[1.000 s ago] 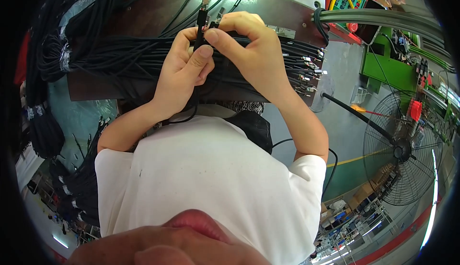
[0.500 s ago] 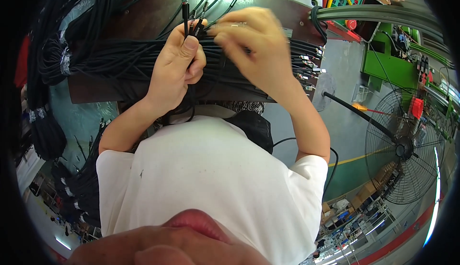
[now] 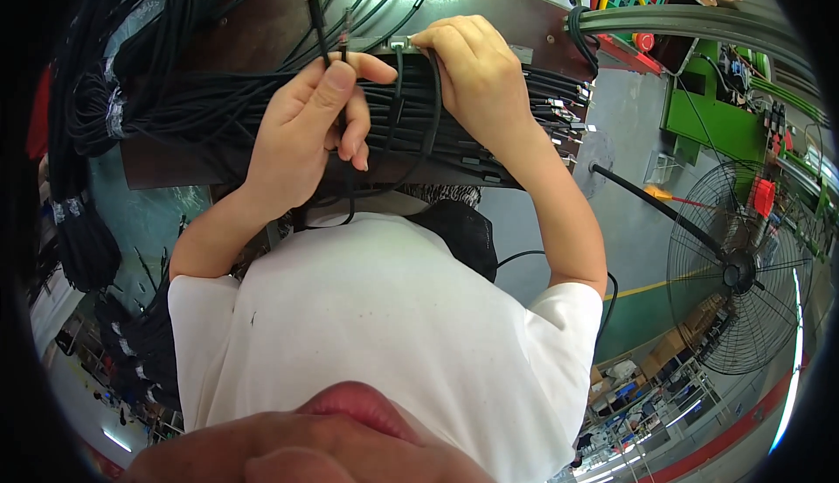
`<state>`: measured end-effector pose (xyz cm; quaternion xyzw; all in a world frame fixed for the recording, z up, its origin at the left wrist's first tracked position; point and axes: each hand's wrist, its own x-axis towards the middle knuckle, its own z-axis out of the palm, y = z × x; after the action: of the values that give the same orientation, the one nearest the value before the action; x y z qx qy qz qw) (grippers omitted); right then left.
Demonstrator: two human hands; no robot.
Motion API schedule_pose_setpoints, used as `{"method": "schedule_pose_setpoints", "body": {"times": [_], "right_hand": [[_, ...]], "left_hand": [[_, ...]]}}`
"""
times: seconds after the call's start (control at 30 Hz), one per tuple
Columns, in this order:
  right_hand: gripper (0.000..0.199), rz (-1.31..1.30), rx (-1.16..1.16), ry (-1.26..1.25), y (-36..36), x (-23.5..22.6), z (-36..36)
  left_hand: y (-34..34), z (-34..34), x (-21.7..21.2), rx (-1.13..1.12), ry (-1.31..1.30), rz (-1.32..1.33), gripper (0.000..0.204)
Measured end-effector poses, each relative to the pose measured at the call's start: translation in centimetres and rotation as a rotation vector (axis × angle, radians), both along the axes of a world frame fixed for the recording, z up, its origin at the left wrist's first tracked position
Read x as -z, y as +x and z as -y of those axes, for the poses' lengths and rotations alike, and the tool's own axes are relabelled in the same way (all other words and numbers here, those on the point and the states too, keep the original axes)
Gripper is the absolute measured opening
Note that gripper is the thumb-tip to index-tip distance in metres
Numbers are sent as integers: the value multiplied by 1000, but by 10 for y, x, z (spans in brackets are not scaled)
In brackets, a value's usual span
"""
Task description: The recorder is plugging several black electronic cables into a testing board on a factory workbench to check their functionality.
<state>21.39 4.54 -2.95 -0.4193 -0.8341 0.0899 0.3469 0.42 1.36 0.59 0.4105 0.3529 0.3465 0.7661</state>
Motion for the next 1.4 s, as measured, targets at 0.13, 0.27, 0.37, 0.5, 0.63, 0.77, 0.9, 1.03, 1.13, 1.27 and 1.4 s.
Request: {"method": "schedule_pose_setpoints", "body": {"times": [0.13, 0.27, 0.37, 0.5, 0.63, 0.77, 0.9, 1.03, 1.13, 1.27, 1.4], "right_hand": [[17, 32, -12, -28, 1, -3, -2], [19, 15, -10, -39, 2, -1, 0], [23, 150, 1, 47, -2, -5, 5], [30, 147, -26, 13, 5, -1, 2], [30, 141, -17, 273, -1, -27, 9], [21, -25, 140, -5, 24, -19, 14], [14, -180, 95, -284, 32, 3, 8], [11, -289, 125, -511, 36, 3, 5], [10, -297, 109, -532, 35, 0, 4], [7, -299, 71, -521, 40, 2, 1], [8, -282, 78, -499, 42, 5, 1]], "left_hand": [[7, 1, -1, 27, -215, 78, 38], [8, 1, 4, 60, -239, 129, 36], [10, 0, 3, 65, -256, 121, 36], [11, 1, 1, 70, -257, 108, 35], [16, -6, -10, 170, -305, 65, 35], [3, 0, -20, 368, -29, -170, 32], [6, 4, -20, -44, 171, 103, 52], [12, -9, -10, -90, -58, 451, 51], [18, -7, -10, -62, -237, 388, 39], [23, -1, -8, 13, -332, 312, 35], [21, -2, -7, 95, -360, 316, 34]]}}
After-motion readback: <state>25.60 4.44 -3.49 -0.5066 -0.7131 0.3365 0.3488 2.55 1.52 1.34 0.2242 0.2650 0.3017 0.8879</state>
